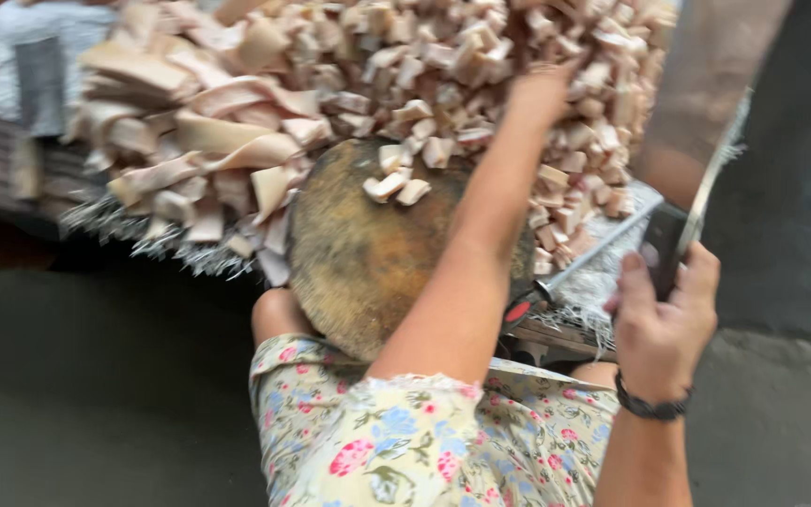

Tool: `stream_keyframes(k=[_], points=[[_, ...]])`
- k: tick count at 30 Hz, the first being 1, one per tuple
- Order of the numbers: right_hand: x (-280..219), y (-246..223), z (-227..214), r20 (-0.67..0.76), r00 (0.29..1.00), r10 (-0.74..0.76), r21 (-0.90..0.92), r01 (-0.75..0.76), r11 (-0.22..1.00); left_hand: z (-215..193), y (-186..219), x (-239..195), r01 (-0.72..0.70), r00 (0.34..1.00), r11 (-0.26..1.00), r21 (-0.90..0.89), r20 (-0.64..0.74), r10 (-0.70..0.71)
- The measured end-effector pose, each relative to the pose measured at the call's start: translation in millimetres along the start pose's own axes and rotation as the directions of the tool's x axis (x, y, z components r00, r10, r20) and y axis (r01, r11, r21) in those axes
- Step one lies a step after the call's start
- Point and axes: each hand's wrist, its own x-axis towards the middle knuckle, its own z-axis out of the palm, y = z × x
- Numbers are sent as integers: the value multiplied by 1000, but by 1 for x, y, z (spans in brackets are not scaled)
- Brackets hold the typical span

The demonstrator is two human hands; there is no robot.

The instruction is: The person sits on the ground and uses a cleaver to chop strips of pork skin into small pieces on a round wooden cutting board. They repeatedly pick up strips, cut them, and push the finished pieces aside.

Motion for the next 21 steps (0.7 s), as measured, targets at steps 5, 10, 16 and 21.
stream_keyframes(k=[5,10,16,21], points=[[-29,-9,-19,21,1000,-15,58,14,998,-90,25,13,-56,900,995,-81,428,86],[-37,-27,4,60,997,-55,126,47,991,-175,19,-57,153,925,736,-660,358,129],[-44,-53,50,158,979,-128,113,111,987,-211,-54,-135,82,984,928,-363,-117,-133],[-61,-55,83,239,969,-66,48,56,997,-249,-179,-189,453,860,888,82,-303,-411]])
